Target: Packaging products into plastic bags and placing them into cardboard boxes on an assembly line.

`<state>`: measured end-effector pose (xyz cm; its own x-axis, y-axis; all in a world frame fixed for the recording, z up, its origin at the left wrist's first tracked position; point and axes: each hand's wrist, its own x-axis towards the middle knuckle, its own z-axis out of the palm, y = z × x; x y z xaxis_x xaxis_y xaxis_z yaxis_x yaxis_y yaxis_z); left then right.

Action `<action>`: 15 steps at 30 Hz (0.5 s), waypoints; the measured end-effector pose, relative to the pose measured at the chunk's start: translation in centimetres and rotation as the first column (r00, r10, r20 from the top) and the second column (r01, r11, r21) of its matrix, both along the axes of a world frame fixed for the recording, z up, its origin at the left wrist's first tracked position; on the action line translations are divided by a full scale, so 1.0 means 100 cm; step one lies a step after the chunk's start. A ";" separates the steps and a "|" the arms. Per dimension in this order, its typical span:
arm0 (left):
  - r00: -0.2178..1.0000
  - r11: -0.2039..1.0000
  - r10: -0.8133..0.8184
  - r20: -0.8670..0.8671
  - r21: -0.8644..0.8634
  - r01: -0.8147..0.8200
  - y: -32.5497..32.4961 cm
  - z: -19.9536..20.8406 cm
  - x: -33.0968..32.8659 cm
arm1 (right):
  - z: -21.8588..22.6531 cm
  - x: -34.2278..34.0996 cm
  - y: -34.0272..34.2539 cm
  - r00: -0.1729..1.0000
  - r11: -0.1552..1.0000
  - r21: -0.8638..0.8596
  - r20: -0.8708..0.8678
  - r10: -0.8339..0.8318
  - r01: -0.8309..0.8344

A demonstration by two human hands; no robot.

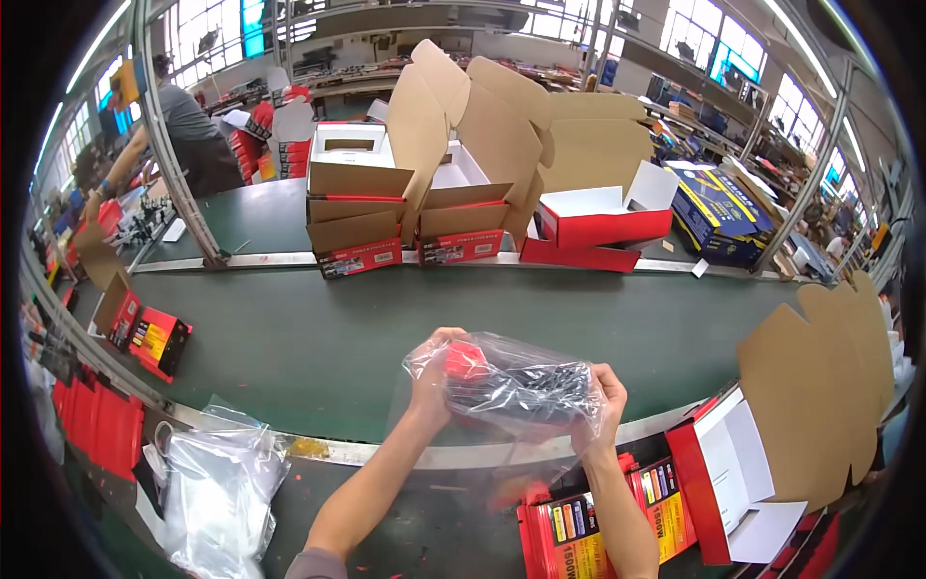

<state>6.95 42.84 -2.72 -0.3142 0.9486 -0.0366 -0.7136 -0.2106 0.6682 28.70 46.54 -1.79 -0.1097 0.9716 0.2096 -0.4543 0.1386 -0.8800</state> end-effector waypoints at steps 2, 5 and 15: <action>1.000 0.991 -0.003 0.024 -0.137 0.006 0.002 -0.003 0.003 | 0.013 -0.003 -0.002 0.996 0.997 -0.073 -0.083 -0.021 0.015; 1.000 0.976 -0.002 -0.005 -0.219 0.001 0.007 -0.001 0.015 | 0.012 0.002 0.001 0.977 0.972 -0.224 -0.178 -0.113 0.071; 0.910 0.998 -0.001 -0.414 -0.051 -0.022 0.032 -0.012 0.048 | -0.032 0.058 0.018 0.561 0.888 0.446 0.709 -0.427 0.113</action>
